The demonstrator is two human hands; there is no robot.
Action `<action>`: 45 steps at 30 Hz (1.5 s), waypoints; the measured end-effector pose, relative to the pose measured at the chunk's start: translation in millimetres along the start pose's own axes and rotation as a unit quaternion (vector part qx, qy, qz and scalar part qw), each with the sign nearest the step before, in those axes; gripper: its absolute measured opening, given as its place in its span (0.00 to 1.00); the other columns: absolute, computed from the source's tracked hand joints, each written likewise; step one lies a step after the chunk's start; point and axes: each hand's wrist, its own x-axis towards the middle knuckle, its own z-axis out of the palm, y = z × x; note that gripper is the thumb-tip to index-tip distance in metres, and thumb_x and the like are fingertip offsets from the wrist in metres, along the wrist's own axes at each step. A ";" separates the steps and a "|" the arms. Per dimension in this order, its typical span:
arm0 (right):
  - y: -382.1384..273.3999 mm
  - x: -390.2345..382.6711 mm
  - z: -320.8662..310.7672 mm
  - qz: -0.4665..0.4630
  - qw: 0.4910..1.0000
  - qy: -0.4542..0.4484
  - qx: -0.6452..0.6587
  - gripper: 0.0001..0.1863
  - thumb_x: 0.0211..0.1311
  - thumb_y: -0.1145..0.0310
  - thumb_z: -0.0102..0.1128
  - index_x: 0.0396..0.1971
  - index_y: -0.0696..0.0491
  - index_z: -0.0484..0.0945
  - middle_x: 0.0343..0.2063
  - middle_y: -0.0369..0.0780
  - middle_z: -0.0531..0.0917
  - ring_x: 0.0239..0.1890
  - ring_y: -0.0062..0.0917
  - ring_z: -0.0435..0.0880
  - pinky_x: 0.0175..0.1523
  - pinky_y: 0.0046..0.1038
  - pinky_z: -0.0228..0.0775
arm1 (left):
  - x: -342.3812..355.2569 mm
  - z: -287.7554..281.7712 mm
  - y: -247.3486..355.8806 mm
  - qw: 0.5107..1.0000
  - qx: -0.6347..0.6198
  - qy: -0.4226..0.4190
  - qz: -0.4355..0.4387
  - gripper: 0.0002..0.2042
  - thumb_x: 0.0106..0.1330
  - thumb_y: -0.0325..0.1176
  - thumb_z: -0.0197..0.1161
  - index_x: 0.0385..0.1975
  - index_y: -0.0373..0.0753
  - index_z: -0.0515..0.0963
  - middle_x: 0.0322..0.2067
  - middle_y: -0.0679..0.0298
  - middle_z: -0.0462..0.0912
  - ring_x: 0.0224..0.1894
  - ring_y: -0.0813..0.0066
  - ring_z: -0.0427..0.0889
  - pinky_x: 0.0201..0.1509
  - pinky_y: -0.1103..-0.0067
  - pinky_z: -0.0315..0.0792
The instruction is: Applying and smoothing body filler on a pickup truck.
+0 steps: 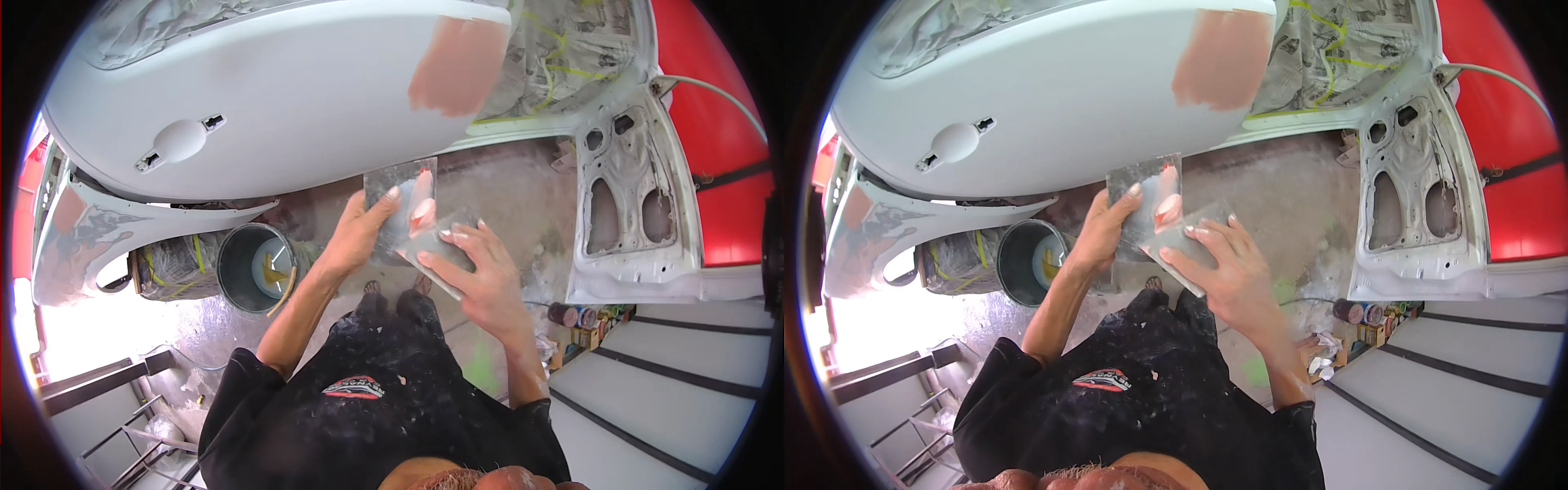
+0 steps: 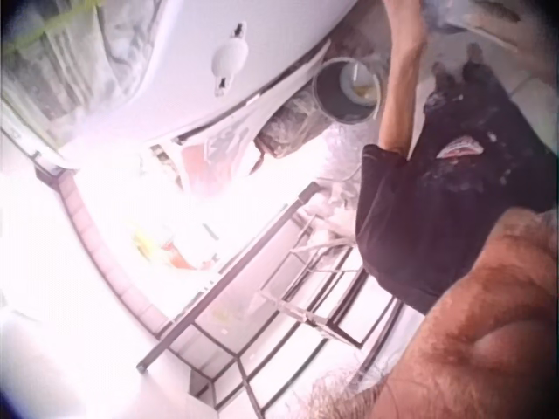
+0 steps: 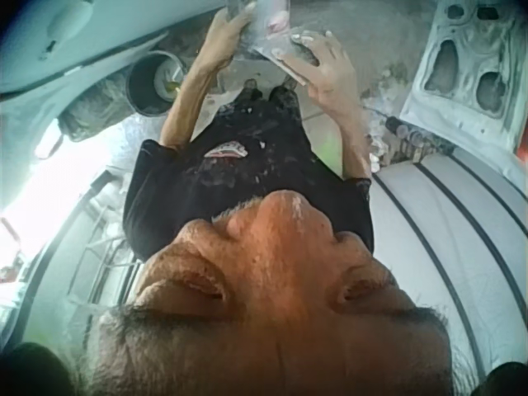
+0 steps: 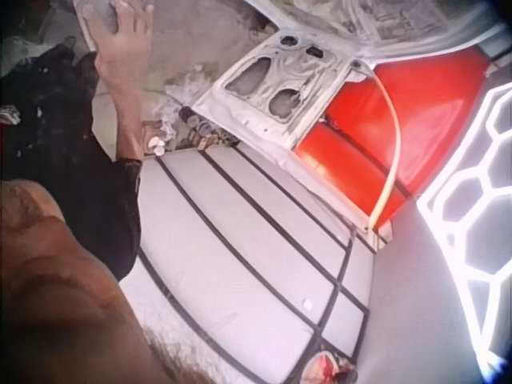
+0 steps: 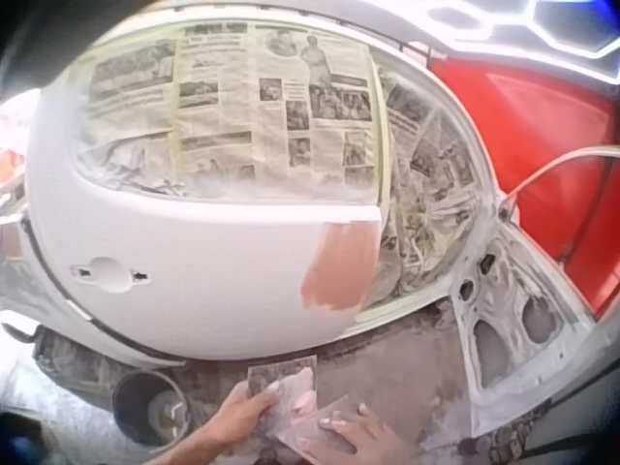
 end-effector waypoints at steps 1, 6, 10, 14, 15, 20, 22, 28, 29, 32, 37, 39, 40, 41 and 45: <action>-0.2 0.9 -6.3 0.000 1.000 -0.020 0.013 0.26 0.50 0.77 0.61 0.50 0.38 0.84 0.47 0.40 0.79 0.54 0.37 0.79 0.64 0.51 0.67 | 0.3 -0.2 -3.4 0.999 0.038 -0.001 0.007 0.19 0.76 0.38 0.52 0.57 0.29 0.72 0.46 0.58 0.82 0.46 0.75 0.81 0.50 0.75 0.77; 4.2 11.2 1.4 -0.004 0.999 0.026 -0.037 0.26 0.51 0.76 0.61 0.51 0.37 0.84 0.48 0.39 0.79 0.55 0.37 0.79 0.63 0.50 0.68 | -1.0 13.6 3.7 1.000 -0.020 0.003 0.004 0.20 0.78 0.41 0.50 0.55 0.29 0.74 0.47 0.59 0.81 0.48 0.76 0.79 0.51 0.74 0.76; -6.1 10.9 -10.4 -0.021 1.000 -0.013 0.007 0.27 0.49 0.75 0.61 0.51 0.37 0.84 0.50 0.40 0.78 0.59 0.37 0.76 0.65 0.52 0.66 | 0.5 6.8 1.9 0.997 -0.059 0.018 -0.040 0.21 0.78 0.41 0.48 0.59 0.31 0.71 0.52 0.55 0.79 0.51 0.69 0.80 0.56 0.70 0.75; -1.2 11.1 14.9 -0.060 0.995 0.012 0.079 0.28 0.46 0.75 0.60 0.52 0.38 0.84 0.52 0.41 0.77 0.60 0.37 0.75 0.66 0.53 0.64 | 9.9 5.0 -12.3 0.941 -0.313 -0.011 -0.128 0.23 0.76 0.45 0.49 0.61 0.33 0.69 0.53 0.55 0.79 0.53 0.63 0.81 0.59 0.66 0.75; 8.2 3.2 23.4 -0.041 0.996 0.024 0.073 0.29 0.46 0.76 0.60 0.52 0.39 0.84 0.52 0.41 0.78 0.60 0.38 0.75 0.66 0.52 0.64 | 9.1 -0.2 -18.3 0.941 -0.315 -0.006 -0.122 0.23 0.76 0.45 0.49 0.61 0.33 0.69 0.53 0.55 0.79 0.53 0.63 0.81 0.59 0.66 0.75; 35.9 -12.5 15.9 0.040 0.997 0.012 -0.071 0.26 0.52 0.80 0.58 0.50 0.41 0.85 0.52 0.43 0.79 0.58 0.39 0.77 0.65 0.47 0.67 | -10.0 -23.5 -15.4 0.943 -0.322 -0.007 -0.089 0.23 0.76 0.45 0.49 0.61 0.34 0.69 0.52 0.56 0.80 0.51 0.62 0.82 0.59 0.66 0.75; 45.6 -28.8 29.6 0.191 0.964 0.084 0.168 0.21 0.61 0.81 0.54 0.53 0.48 0.82 0.52 0.43 0.79 0.57 0.36 0.79 0.62 0.41 0.71 | -13.6 -2.5 5.4 0.982 -0.133 0.135 0.001 0.24 0.77 0.48 0.47 0.60 0.32 0.70 0.51 0.57 0.80 0.50 0.66 0.82 0.57 0.66 0.76; 41.8 -18.1 93.9 0.381 0.453 0.250 0.766 0.24 0.64 0.73 0.60 0.60 0.60 0.69 0.53 0.44 0.79 0.55 0.35 0.81 0.59 0.38 0.76 | 8.8 8.4 -29.4 0.830 0.370 0.009 0.418 0.23 0.75 0.41 0.50 0.65 0.38 0.68 0.58 0.54 0.72 0.54 0.66 0.79 0.54 0.73 0.77; 48.5 -17.7 100.8 0.382 0.447 0.266 0.764 0.24 0.64 0.73 0.60 0.60 0.60 0.69 0.53 0.44 0.79 0.55 0.35 0.81 0.59 0.38 0.76 | 2.0 11.8 -32.6 0.782 0.458 -0.028 0.421 0.21 0.75 0.37 0.50 0.65 0.42 0.69 0.59 0.52 0.69 0.56 0.61 0.78 0.56 0.70 0.76; 60.0 -16.7 108.8 0.388 0.406 0.182 0.807 0.22 0.66 0.71 0.57 0.59 0.59 0.70 0.52 0.45 0.80 0.53 0.36 0.82 0.59 0.43 0.77 | -8.5 11.6 -37.0 0.762 0.571 -0.068 0.299 0.28 0.65 0.43 0.61 0.67 0.53 0.69 0.59 0.55 0.70 0.52 0.57 0.79 0.51 0.66 0.78; 77.9 -23.3 87.9 0.310 0.333 0.185 0.871 0.21 0.67 0.71 0.58 0.58 0.59 0.71 0.52 0.46 0.80 0.54 0.37 0.82 0.60 0.42 0.76 | -9.0 -3.3 -30.5 0.767 0.614 -0.068 0.175 0.27 0.64 0.41 0.62 0.66 0.58 0.70 0.54 0.59 0.75 0.46 0.59 0.82 0.44 0.67 0.80; 70.5 -18.4 69.1 0.287 0.268 0.199 0.898 0.20 0.67 0.71 0.58 0.56 0.60 0.73 0.52 0.47 0.81 0.54 0.37 0.81 0.60 0.42 0.75 | -4.7 -5.6 -41.7 0.823 0.546 -0.036 0.150 0.24 0.69 0.44 0.57 0.66 0.51 0.70 0.53 0.57 0.76 0.46 0.58 0.83 0.45 0.68 0.79; 54.3 -5.1 53.3 0.259 0.462 0.236 0.815 0.18 0.66 0.72 0.58 0.56 0.59 0.75 0.52 0.46 0.81 0.54 0.38 0.82 0.60 0.42 0.75 | -3.3 -8.2 -46.8 0.871 0.476 0.001 0.123 0.23 0.74 0.47 0.51 0.65 0.45 0.70 0.52 0.56 0.78 0.45 0.58 0.83 0.46 0.69 0.79; 39.0 5.9 45.8 0.220 0.640 0.260 0.689 0.18 0.66 0.74 0.58 0.55 0.58 0.77 0.51 0.46 0.81 0.54 0.40 0.82 0.60 0.42 0.74 | -0.2 -15.9 -51.1 0.874 0.469 0.008 0.124 0.23 0.74 0.47 0.51 0.65 0.45 0.70 0.52 0.56 0.78 0.45 0.58 0.83 0.46 0.69 0.79; 15.9 11.5 41.4 0.017 0.945 0.142 0.295 0.22 0.59 0.77 0.59 0.55 0.50 0.80 0.52 0.44 0.80 0.56 0.44 0.80 0.63 0.46 0.69 | 16.4 -3.6 -34.2 0.987 -0.078 0.061 -0.130 0.25 0.80 0.46 0.39 0.58 0.30 0.71 0.52 0.54 0.79 0.52 0.63 0.82 0.57 0.67 0.75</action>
